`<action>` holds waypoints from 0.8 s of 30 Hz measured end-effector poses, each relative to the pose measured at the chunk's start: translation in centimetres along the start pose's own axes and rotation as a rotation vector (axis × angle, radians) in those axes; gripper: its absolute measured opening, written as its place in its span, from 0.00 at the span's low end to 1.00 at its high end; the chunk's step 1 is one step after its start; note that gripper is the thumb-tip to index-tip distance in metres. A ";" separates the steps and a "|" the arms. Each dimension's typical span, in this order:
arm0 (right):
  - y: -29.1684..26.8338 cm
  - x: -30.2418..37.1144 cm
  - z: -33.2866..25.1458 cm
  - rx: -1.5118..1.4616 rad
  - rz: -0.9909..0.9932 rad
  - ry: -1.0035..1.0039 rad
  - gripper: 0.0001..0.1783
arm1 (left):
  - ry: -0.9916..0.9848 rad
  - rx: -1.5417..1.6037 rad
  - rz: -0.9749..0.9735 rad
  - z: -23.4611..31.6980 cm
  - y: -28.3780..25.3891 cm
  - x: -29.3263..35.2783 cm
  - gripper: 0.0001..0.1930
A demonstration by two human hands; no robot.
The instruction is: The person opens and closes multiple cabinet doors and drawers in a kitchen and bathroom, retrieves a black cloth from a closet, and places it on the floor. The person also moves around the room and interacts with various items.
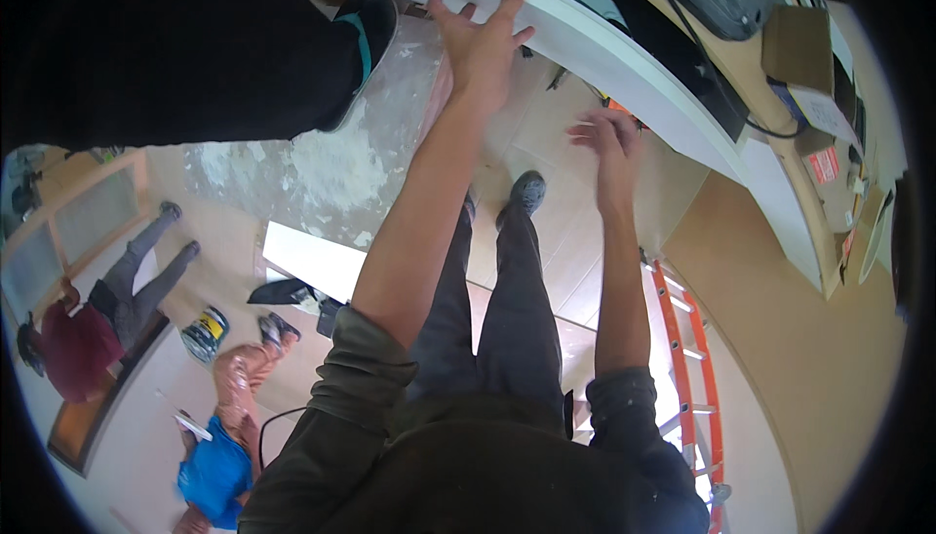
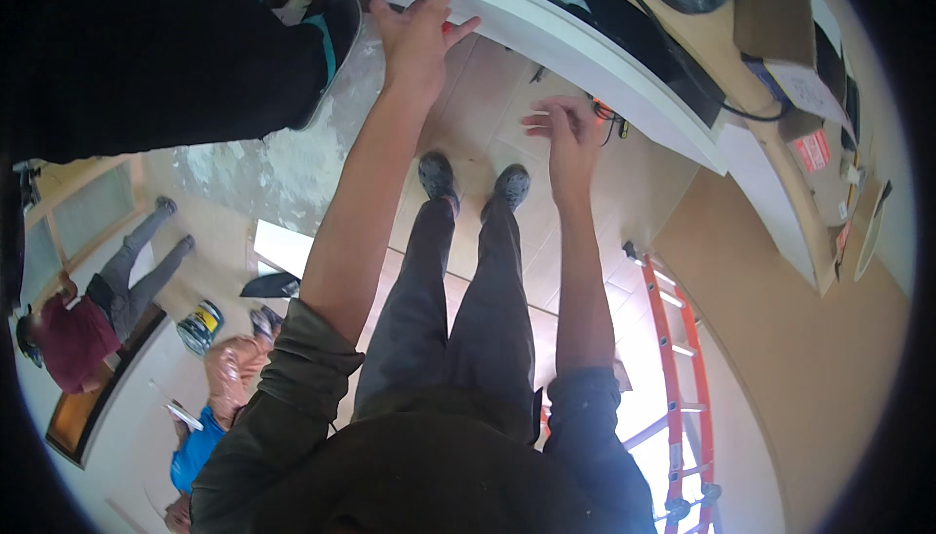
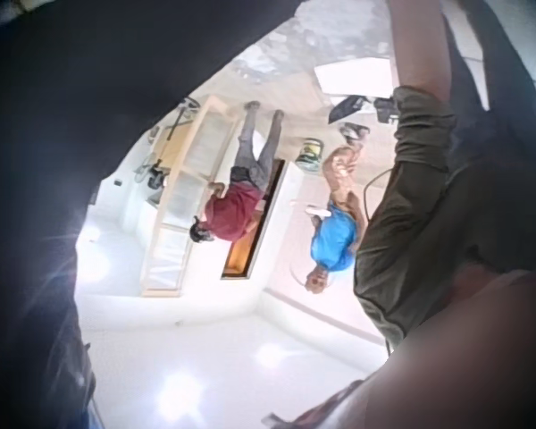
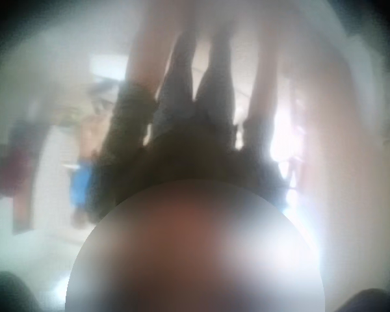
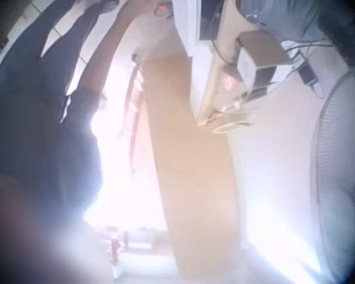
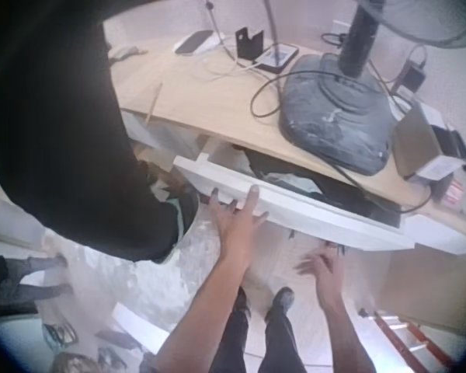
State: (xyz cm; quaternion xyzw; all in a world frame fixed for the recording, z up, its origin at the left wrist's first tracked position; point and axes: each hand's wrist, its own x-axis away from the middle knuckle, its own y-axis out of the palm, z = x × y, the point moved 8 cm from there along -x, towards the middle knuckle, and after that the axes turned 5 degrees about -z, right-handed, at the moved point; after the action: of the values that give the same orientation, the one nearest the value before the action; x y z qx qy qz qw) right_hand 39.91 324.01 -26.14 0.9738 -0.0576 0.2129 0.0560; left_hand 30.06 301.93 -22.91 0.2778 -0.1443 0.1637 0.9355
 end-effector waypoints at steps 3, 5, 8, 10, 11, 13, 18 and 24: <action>2.1 2.6 -11.5 0.685 0.058 -0.607 0.10 | -0.005 -0.022 0.033 0.4 -0.1 0.1 0.55; 5.9 0.4 -15.7 0.932 -0.103 -0.809 0.14 | -0.023 -0.040 0.039 0.5 -0.1 0.3 0.54; 11.1 -6.3 -16.3 1.105 -0.364 -0.621 0.24 | -0.034 -0.068 0.047 0.9 -0.3 0.9 0.54; 12.1 -10.4 -14.8 1.178 -0.443 -0.332 0.32 | -0.060 -0.106 0.078 0.7 -0.8 1.3 0.55; 12.4 -11.7 -14.4 1.333 -0.402 -0.345 0.30 | -0.049 -0.152 0.098 0.8 -1.1 1.4 0.56; 12.0 -13.8 -13.5 1.642 -0.305 -0.372 0.30 | -0.033 -0.241 0.136 0.8 -1.8 1.5 0.56; 9.5 -14.6 -11.7 1.677 -0.459 -0.623 0.34 | 0.017 -0.211 0.074 0.8 -2.2 1.7 0.44; 8.8 -14.7 -11.8 1.672 -0.405 -0.630 0.32 | 0.183 -0.189 0.140 1.8 -2.6 2.1 0.52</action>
State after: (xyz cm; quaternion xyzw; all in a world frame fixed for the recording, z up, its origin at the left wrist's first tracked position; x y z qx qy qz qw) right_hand 20.60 318.22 -20.93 0.7016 0.2746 -0.1040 -0.6493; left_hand 32.67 299.31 -21.89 0.1618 -0.0923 0.2387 0.9531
